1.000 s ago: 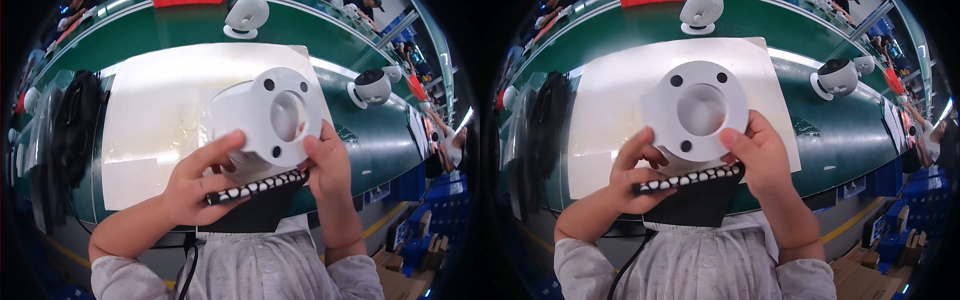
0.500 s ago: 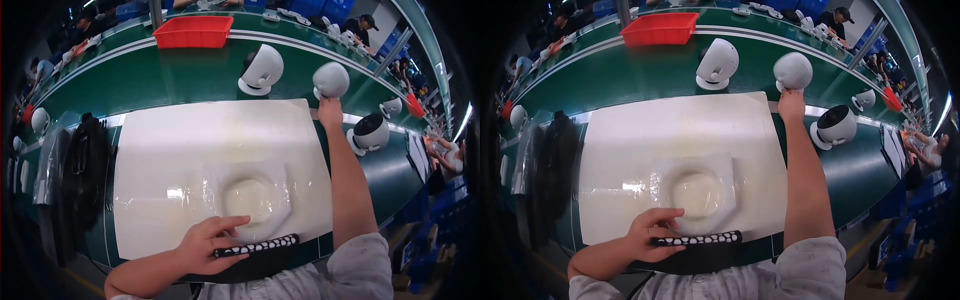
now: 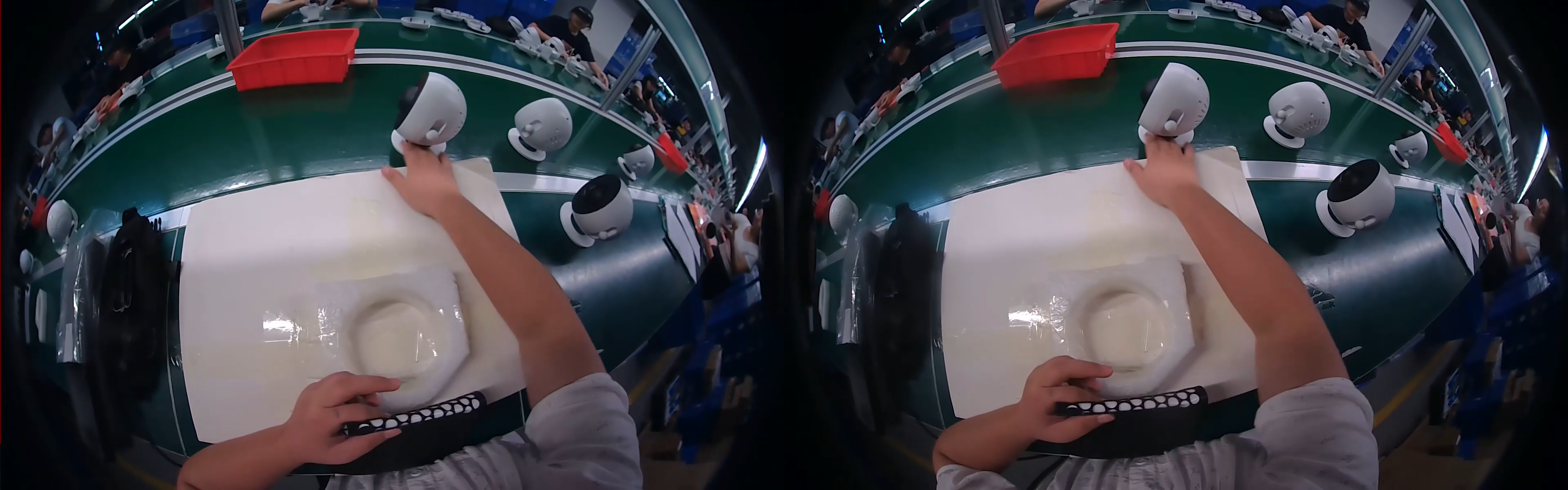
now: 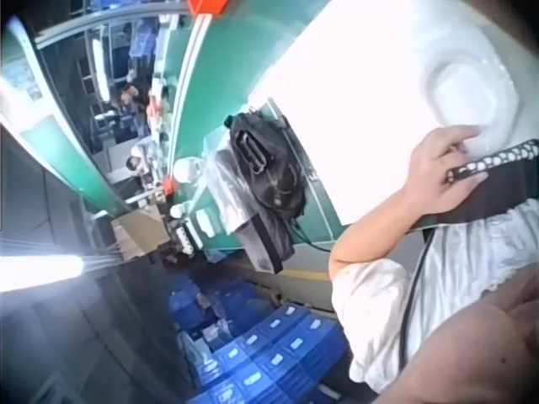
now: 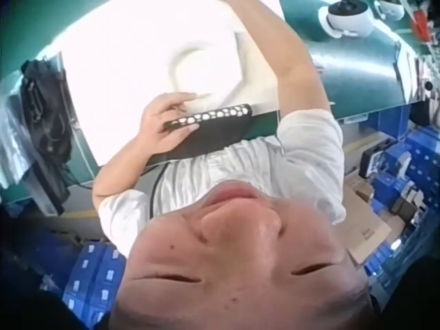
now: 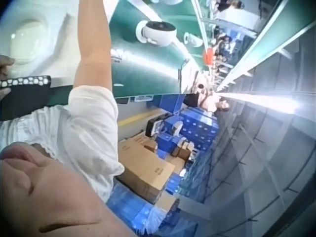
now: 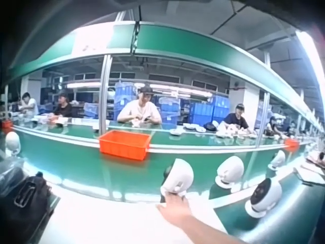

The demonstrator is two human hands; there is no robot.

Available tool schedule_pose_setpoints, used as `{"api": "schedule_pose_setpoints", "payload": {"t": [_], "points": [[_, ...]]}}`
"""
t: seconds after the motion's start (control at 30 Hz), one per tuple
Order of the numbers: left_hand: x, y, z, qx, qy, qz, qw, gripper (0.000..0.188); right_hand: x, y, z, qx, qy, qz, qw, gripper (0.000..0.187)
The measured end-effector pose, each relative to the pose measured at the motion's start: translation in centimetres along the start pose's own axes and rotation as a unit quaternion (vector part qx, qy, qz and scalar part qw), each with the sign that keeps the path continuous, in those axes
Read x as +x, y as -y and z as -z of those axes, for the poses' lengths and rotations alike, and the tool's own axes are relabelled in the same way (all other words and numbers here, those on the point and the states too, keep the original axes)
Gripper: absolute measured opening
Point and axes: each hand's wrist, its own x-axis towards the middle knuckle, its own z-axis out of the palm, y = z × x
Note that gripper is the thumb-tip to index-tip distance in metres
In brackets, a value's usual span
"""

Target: Assembling internal electronic components into white dome security camera housings on a factory production line.

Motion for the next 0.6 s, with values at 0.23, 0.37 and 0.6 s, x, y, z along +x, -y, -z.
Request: {"api": "schedule_pose_setpoints", "payload": {"t": [0.23,0.37,0.6], "points": [[-0.3,-0.5,0.1,-0.004,0.009,-0.023,1.0,0.022,1.0,-3.1,4.1,0.05,-0.091,0.078,0.992,0.02],[-0.6,-0.1,0.0,-0.013,-0.01,-0.053,0.998,0.025,-0.4,-1.1,10.8,0.177,-0.177,0.125,0.96,0.015],[-0.5,-1.8,0.2,-0.037,0.006,-0.074,0.997,0.02,-5.7,5.0,23.6,0.626,0.065,-0.156,0.761,0.021]]}}
